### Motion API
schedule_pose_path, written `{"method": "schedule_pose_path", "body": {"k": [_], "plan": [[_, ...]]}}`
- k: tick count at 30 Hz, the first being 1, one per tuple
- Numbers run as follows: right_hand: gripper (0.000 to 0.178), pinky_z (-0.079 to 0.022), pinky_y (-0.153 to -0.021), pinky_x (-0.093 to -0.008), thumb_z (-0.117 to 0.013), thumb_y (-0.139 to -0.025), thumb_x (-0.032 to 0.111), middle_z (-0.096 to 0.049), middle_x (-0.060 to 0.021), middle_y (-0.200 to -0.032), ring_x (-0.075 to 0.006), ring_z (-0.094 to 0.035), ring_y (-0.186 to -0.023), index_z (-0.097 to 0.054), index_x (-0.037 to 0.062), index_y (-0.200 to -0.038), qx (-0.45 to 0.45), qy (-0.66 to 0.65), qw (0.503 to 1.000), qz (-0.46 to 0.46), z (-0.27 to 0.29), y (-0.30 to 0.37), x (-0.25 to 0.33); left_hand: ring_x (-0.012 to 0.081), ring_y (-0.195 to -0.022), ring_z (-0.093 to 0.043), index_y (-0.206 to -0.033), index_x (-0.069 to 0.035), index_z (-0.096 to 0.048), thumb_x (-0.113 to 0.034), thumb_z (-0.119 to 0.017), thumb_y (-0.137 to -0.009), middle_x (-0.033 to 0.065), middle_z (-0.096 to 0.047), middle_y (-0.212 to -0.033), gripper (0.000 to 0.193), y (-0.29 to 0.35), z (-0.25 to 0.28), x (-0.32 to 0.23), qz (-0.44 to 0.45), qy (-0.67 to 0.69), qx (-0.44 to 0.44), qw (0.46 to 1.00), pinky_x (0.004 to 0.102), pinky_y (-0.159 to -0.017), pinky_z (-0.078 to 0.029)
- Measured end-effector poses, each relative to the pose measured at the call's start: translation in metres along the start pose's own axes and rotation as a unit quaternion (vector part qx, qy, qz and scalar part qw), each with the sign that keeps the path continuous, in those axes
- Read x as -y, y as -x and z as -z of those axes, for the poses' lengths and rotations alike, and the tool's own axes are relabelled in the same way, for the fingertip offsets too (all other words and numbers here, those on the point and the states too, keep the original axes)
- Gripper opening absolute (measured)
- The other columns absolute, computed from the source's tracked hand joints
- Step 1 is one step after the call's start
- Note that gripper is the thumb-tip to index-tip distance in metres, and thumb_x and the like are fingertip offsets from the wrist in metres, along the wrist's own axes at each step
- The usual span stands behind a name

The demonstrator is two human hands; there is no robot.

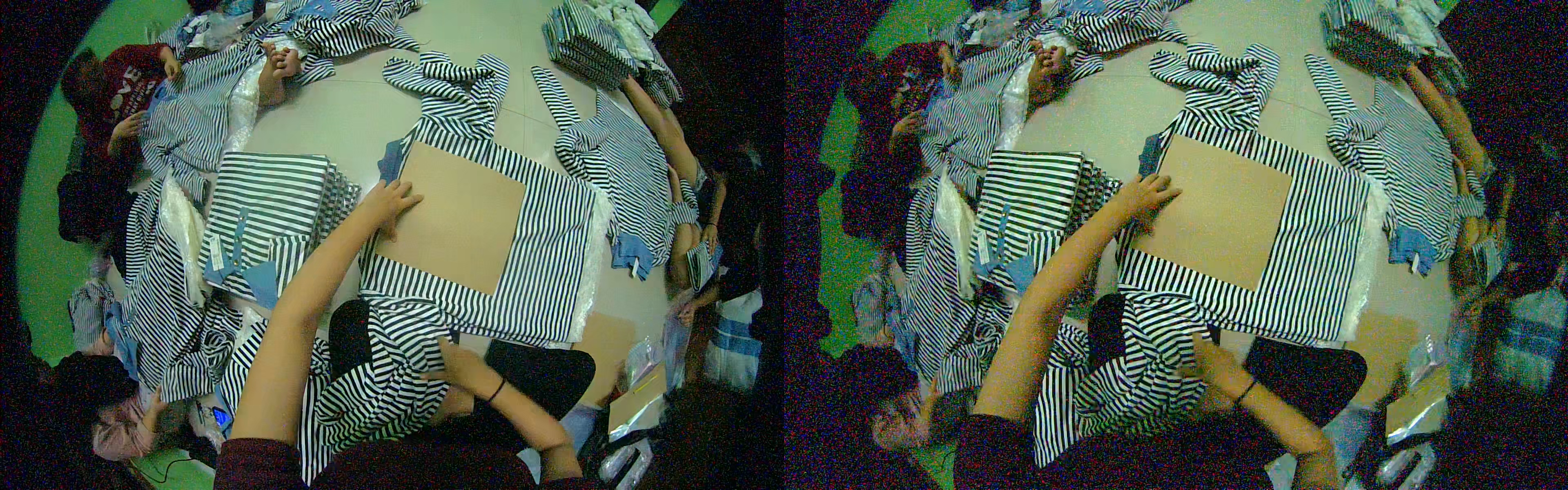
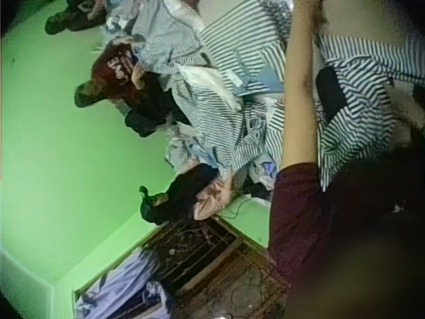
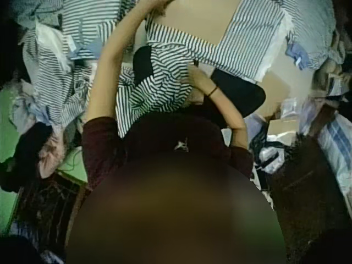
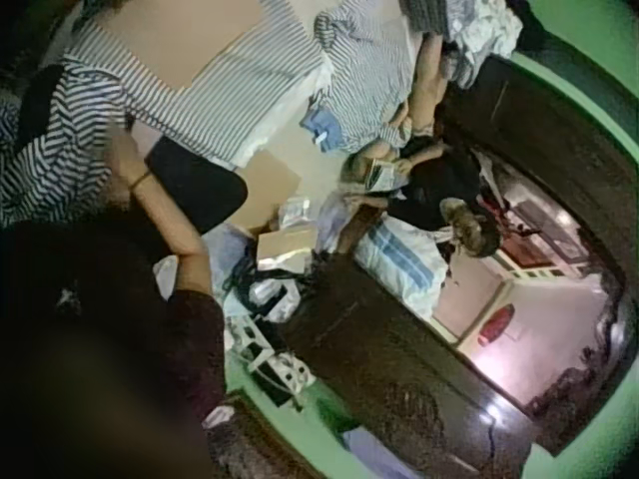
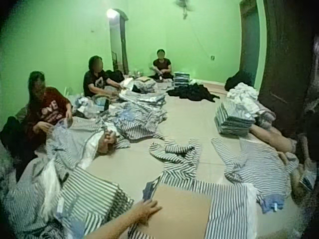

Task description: The person folds striped shirts and places them into clear plastic bags. They smooth the fabric, fold sleeves and hems, and stack the packaged shirts on the floor.

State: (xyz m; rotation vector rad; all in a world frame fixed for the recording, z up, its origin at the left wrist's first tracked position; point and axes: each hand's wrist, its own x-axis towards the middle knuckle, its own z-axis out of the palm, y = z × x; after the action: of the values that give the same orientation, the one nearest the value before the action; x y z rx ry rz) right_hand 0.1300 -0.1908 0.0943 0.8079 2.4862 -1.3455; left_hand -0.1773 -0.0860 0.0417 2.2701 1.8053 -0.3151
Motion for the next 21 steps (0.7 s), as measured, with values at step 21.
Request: {"method": "schedule_pose_path", "body": {"k": [21], "plan": [[0.023,-0.038,-0.076,-0.029,-0.04,-0.083,0.022,-0.052,-0.0077,-0.088,-0.0163,-0.048,-0.08,-0.048,0.0001,-0.088,0.166,-0.386,0.878,0.229,0.119,-0.067,0.018,0.0283,-0.119,-0.026,-0.127,-0.027,-0.025,-0.024,-0.078,-0.039,0.0076,-0.025,-0.132,0.102,0.001,-0.001,-0.003,0.069,0.054,0.041,0.995,0.0513,-0.085,-0.033]]}}
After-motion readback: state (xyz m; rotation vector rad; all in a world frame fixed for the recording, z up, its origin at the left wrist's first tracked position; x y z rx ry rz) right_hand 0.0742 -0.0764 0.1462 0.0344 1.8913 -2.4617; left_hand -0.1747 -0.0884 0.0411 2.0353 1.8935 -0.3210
